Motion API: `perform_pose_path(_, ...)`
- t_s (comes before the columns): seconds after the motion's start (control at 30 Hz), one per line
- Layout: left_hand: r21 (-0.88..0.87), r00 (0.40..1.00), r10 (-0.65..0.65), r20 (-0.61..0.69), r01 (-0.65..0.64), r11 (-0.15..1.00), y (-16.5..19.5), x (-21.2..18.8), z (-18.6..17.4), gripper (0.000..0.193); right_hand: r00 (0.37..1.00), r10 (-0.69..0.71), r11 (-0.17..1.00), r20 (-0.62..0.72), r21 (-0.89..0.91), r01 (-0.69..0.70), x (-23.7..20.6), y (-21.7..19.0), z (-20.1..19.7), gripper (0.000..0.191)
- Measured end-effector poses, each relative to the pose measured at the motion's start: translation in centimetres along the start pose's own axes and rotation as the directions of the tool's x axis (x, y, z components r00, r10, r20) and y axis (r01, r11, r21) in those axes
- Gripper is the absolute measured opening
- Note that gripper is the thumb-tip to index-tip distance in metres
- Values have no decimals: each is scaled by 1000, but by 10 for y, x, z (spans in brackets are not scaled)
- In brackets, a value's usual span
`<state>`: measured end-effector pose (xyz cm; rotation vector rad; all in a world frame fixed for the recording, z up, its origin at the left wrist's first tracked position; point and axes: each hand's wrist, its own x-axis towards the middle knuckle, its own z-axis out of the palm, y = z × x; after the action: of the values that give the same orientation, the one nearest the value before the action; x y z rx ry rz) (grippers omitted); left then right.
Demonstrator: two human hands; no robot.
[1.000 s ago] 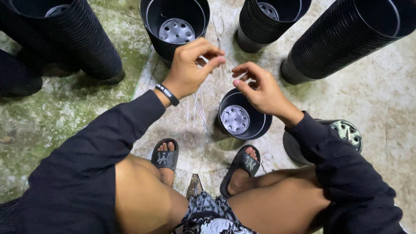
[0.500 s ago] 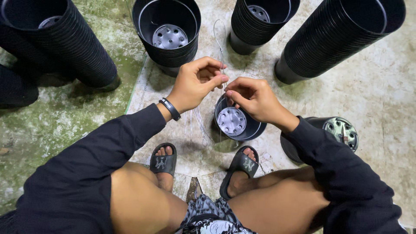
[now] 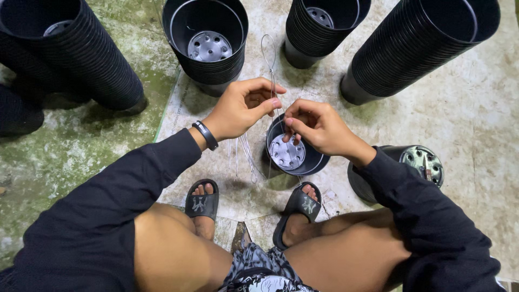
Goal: The person sits on the floor and inserts thin metal wires into the holes of black plastic planters. They bend the wires to secure them inside the pots and repeat the process with several planters.
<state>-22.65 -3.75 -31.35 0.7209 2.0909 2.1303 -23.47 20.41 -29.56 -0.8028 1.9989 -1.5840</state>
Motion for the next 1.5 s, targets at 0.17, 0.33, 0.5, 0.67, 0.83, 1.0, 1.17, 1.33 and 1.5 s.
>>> perform_pose_path(0.17,84,1000,-13,15,12,996,4,-1,-4,28,999,31,999,14,36,-31,0,3,-5,11)
perform_pose_path(0.33,175,1000,25,-14,-22,984,7,-4,-3,27,999,21,999,35,49,-22,0,7,-4,11)
perform_pose_path(0.5,263,997,76,-22,-67,962,10,-5,-4,24,999,37,999,36,29,-38,-1,11,-5,12)
perform_pose_path(0.67,275,998,43,-54,-27,961,11,-5,0,19,997,28,998,73,62,-33,0,15,-6,13)
perform_pose_path(0.83,186,995,95,11,-96,978,7,-7,0,18,990,-6,1000,138,29,2,-3,14,-7,14)
perform_pose_path(1.0,104,995,63,76,-71,992,0,-8,-2,21,992,68,996,104,51,-73,-4,8,-4,14)
perform_pose_path(1.17,51,994,81,76,-85,995,-4,-7,-2,16,998,26,994,60,102,-32,-1,5,-3,19)
perform_pose_path(1.33,89,999,24,45,-28,996,-3,-10,2,24,992,55,985,113,155,-73,2,13,-4,19)
perform_pose_path(1.5,-68,994,-67,91,74,995,0,-9,4,30,985,96,970,143,210,-125,2,25,-9,17)
